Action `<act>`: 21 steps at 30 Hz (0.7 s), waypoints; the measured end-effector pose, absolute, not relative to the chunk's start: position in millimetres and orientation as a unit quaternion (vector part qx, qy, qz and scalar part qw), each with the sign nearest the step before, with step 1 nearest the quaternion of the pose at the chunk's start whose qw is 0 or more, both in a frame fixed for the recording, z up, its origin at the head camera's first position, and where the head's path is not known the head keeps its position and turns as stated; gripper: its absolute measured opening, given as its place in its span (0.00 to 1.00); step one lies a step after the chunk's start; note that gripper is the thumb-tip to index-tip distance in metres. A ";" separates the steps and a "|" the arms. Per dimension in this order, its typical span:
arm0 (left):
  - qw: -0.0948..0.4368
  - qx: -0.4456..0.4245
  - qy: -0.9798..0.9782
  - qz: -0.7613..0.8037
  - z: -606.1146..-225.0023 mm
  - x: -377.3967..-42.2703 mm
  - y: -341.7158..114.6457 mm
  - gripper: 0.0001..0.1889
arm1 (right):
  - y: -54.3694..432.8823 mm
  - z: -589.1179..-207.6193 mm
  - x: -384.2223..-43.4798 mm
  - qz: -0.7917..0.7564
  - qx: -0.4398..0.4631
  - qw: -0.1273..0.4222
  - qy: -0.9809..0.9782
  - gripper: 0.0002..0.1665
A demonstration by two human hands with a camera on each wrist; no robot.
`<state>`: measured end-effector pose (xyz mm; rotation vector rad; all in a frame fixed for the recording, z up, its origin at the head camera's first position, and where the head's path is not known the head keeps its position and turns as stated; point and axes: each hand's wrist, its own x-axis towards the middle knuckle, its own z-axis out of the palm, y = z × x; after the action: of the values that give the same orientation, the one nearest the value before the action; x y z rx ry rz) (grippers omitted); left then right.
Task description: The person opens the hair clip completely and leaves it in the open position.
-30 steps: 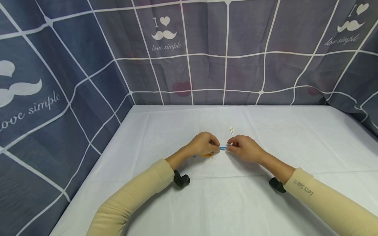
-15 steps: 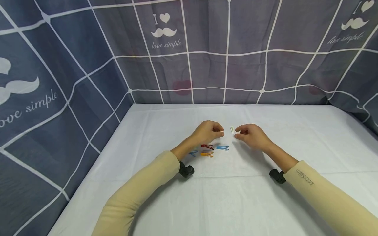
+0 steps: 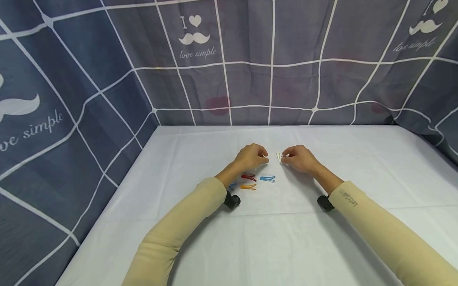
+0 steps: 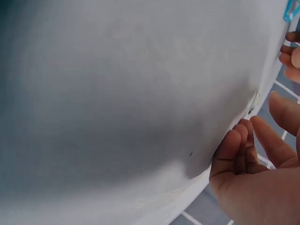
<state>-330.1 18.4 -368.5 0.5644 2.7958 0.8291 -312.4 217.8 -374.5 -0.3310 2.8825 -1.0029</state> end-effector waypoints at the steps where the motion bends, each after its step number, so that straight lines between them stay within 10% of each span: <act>1: 0.083 0.188 0.939 0.275 -368.6 -330.5 18.2 0.13 | 216.5 -374.8 -313.6 -0.319 -0.108 0.036 0.941 0.19; 21: 0.078 0.200 0.939 0.268 -373.4 -333.3 18.7 0.14 | 208.5 -380.1 -315.0 -0.273 -0.121 0.011 0.954 0.14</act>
<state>-333.3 18.7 -373.4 0.5989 2.8126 0.8035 -315.0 208.5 -380.1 -0.3768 2.9765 -0.8524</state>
